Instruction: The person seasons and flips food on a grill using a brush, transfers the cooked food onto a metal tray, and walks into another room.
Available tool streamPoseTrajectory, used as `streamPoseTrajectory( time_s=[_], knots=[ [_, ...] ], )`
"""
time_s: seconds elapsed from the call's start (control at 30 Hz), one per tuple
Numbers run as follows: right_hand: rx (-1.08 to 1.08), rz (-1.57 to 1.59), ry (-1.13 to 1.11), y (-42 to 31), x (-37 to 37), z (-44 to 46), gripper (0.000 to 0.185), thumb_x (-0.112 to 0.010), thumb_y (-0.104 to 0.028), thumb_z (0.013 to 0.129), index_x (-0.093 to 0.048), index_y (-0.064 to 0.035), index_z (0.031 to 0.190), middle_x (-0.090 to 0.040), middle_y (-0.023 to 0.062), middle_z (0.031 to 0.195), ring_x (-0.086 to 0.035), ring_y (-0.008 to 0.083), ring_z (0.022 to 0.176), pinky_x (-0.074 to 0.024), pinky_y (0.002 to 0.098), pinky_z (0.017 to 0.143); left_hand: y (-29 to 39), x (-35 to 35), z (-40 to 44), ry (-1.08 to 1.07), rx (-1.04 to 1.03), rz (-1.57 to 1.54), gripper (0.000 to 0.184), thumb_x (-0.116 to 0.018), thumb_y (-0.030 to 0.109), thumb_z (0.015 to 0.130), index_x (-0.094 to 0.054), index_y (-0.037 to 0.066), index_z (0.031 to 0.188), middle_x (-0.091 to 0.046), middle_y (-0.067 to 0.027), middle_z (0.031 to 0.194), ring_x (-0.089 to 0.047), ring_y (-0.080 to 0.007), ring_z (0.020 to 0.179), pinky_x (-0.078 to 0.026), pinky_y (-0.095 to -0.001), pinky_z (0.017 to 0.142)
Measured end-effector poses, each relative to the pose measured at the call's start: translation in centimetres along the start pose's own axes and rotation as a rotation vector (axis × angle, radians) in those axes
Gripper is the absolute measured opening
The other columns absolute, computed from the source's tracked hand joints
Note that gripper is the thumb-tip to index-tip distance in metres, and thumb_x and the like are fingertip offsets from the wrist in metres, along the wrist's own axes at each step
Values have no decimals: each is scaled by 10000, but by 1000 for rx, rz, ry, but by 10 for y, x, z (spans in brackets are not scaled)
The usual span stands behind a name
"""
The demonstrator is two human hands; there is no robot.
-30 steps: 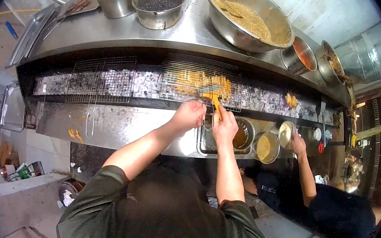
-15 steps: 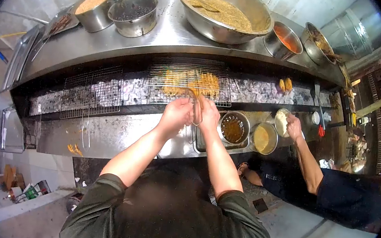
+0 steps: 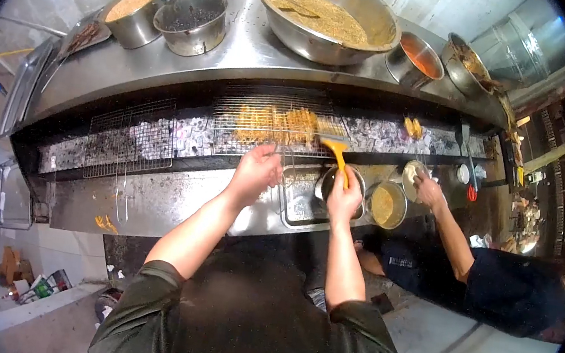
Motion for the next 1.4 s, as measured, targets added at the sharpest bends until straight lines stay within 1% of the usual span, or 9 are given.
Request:
streamPoseTrajectory(
  time_s=[0.1,0.33,0.43,0.63,0.77,0.9,1.0,1.13,1.4],
  knots=[
    [-102,-8,-35,-19,-40,-4,277,-582,-191,885,-631,-2,1082,-635,157,862,-627,258,777,-482,341,688,-4,-1,-1,25,29,-11,209,-512,97,918,-499,1,1104,-559,-19,620,-497,-93,488,-393,-219,448],
    [337,-414,-306,-27,-68,-38,256,-596,-212,854,-648,-109,1082,-574,107,762,-589,300,701,-471,404,634,6,-10,-9,91,39,-46,200,-511,99,920,-520,14,1101,-555,-17,642,-502,-92,511,-393,-213,467],
    [372,-417,-228,-37,-55,-23,269,-602,-219,844,-648,-117,1088,-572,95,750,-588,295,684,-472,403,634,21,-13,-10,69,-81,48,326,-516,97,910,-455,-7,1213,-549,-19,672,-511,-93,545,-408,-207,485],
    [204,-130,-160,-64,-47,-10,220,-627,-129,809,-666,-22,998,-614,140,743,-611,305,672,-489,352,597,30,-11,-6,24,-37,99,186,-511,118,928,-562,-9,1054,-557,-17,699,-517,-89,570,-420,-201,506],
    [116,-359,-351,-50,-58,-7,252,-595,-251,830,-677,-105,1018,-647,128,833,-639,314,765,-502,418,705,43,-13,-2,-1,-87,160,166,-494,118,937,-572,-11,1008,-561,-16,694,-513,-76,549,-423,-198,500],
    [156,-331,-256,-56,-49,9,252,-577,-242,833,-673,-103,1020,-658,134,872,-635,322,823,-499,417,743,66,-14,3,-15,-88,122,165,-512,120,926,-581,-4,1009,-569,-22,707,-520,-91,532,-425,-202,486],
    [197,-313,-141,-53,-51,23,199,-568,-241,835,-670,-88,910,-654,125,785,-652,305,679,-528,409,623,71,-8,4,-23,-81,121,164,-519,126,922,-596,4,1002,-573,-28,715,-525,-102,530,-429,-204,484],
    [345,-372,-278,-60,-60,19,148,-559,-196,835,-623,-72,785,-630,138,682,-644,277,569,-523,424,525,77,-7,6,5,-79,142,179,-527,148,929,-597,2,1005,-574,-27,720,-514,-105,536,-429,-214,492],
    [323,-224,-324,-61,-7,3,164,-615,-226,796,-671,-88,865,-631,93,701,-632,266,579,-514,383,529,93,-17,9,-23,-117,104,191,-519,161,936,-587,-7,998,-572,-26,736,-521,-122,537,-431,-218,497]
  ],
)
Point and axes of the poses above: each hand's wrist, its own z-axis towards the middle knuckle, its own x-axis out of the back of the hand, y = z × x, the point moved 2 cm from there along z, towards the middle knuckle
